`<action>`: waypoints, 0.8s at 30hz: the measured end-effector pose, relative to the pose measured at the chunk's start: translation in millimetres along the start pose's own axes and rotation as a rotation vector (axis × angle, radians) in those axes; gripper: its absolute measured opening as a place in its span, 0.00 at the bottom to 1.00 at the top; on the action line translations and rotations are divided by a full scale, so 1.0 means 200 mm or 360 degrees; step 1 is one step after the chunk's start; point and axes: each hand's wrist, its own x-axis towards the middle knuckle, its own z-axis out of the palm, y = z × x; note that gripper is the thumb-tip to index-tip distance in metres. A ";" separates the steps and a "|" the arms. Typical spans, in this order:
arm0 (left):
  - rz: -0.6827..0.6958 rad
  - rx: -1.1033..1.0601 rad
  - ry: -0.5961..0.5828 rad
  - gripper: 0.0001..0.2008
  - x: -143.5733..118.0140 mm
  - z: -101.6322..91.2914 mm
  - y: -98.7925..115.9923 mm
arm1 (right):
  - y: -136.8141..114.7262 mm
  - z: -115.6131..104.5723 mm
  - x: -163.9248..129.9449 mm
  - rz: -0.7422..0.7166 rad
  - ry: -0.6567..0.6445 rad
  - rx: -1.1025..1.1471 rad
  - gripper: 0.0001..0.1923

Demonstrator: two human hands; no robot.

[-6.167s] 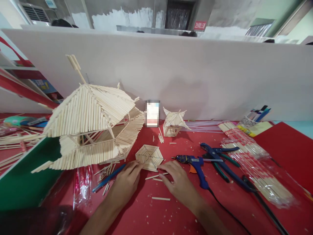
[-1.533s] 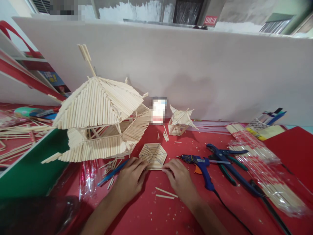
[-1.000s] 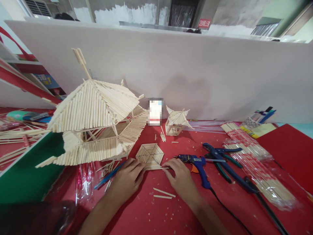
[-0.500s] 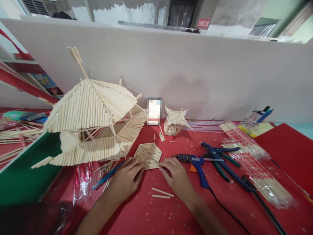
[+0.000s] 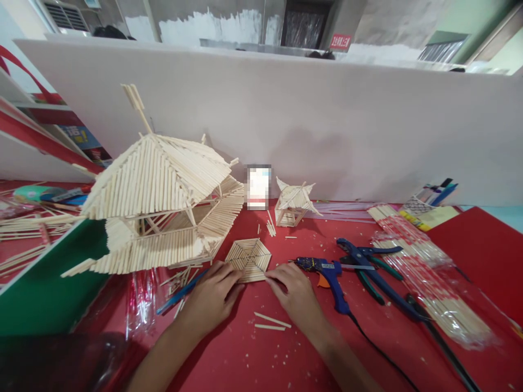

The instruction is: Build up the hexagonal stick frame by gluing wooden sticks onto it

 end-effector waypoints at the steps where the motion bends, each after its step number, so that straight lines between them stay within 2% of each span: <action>1: 0.0001 0.0005 0.0021 0.12 0.01 0.01 0.00 | 0.00 0.00 0.00 -0.0001 0.0002 -0.0003 0.06; 9: -0.0037 0.0018 0.0005 0.11 0.02 0.00 0.00 | 0.01 0.00 0.01 -0.0006 0.0014 0.0024 0.07; 15: 0.0113 -0.0030 -0.0072 0.15 0.04 0.02 -0.04 | 0.00 0.00 0.01 0.0001 -0.0008 0.0022 0.07; 24: 0.0039 -0.0099 -0.0051 0.19 0.02 -0.01 -0.03 | -0.02 -0.01 0.01 0.0016 -0.0036 0.0084 0.07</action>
